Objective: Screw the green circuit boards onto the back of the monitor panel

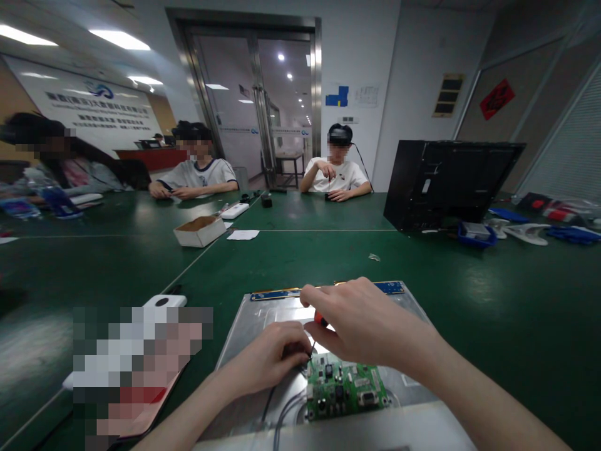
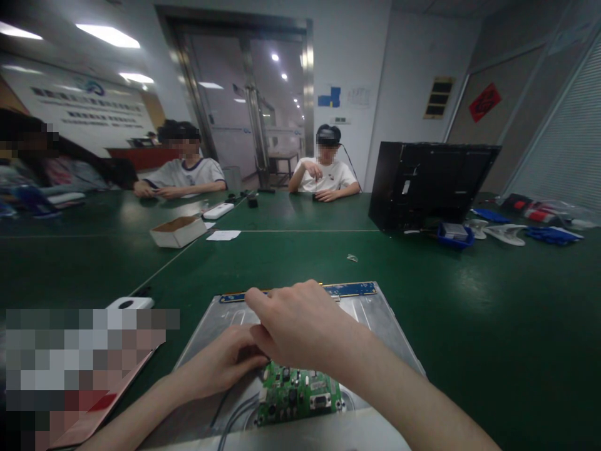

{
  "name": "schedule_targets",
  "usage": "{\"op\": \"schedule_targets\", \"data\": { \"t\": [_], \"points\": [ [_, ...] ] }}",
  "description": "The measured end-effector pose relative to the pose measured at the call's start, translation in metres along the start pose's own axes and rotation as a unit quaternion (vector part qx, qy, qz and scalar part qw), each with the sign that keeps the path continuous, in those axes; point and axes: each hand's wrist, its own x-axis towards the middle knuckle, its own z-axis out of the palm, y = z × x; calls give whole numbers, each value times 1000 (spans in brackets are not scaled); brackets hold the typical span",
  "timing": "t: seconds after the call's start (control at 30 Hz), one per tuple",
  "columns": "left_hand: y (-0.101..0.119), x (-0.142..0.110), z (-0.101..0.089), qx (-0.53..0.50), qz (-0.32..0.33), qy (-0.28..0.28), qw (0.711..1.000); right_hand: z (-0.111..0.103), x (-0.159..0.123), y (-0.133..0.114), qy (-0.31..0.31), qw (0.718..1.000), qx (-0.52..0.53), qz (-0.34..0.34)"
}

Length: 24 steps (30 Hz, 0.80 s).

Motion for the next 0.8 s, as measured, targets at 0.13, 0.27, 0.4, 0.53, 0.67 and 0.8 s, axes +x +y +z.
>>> {"op": "schedule_targets", "data": {
  "t": [0.13, 0.27, 0.4, 0.53, 0.67, 0.8],
  "points": [
    [2, 1, 0, -7, 4, 2, 1000, -4, -2, -1, -20, 999, 37, -20],
    [4, 1, -1, -6, 9, 0, 1000, -4, 0, 0, -18, 999, 35, -13],
    [3, 0, -1, 1, 2, 4, 1000, 0, 1, 1, -16, 1000, 21, 0],
    [0, 0, 1, 6, -3, 3, 1000, 0, -1, 1, -4, 1000, 12, -4],
    [0, 0, 0, 3, 6, -1, 1000, -1, -1, 1, -11, 1000, 26, -9],
    [1, 0, 0, 2, 7, 1, 1000, 0, 1, 1, -8, 1000, 21, 0]
  ]
}}
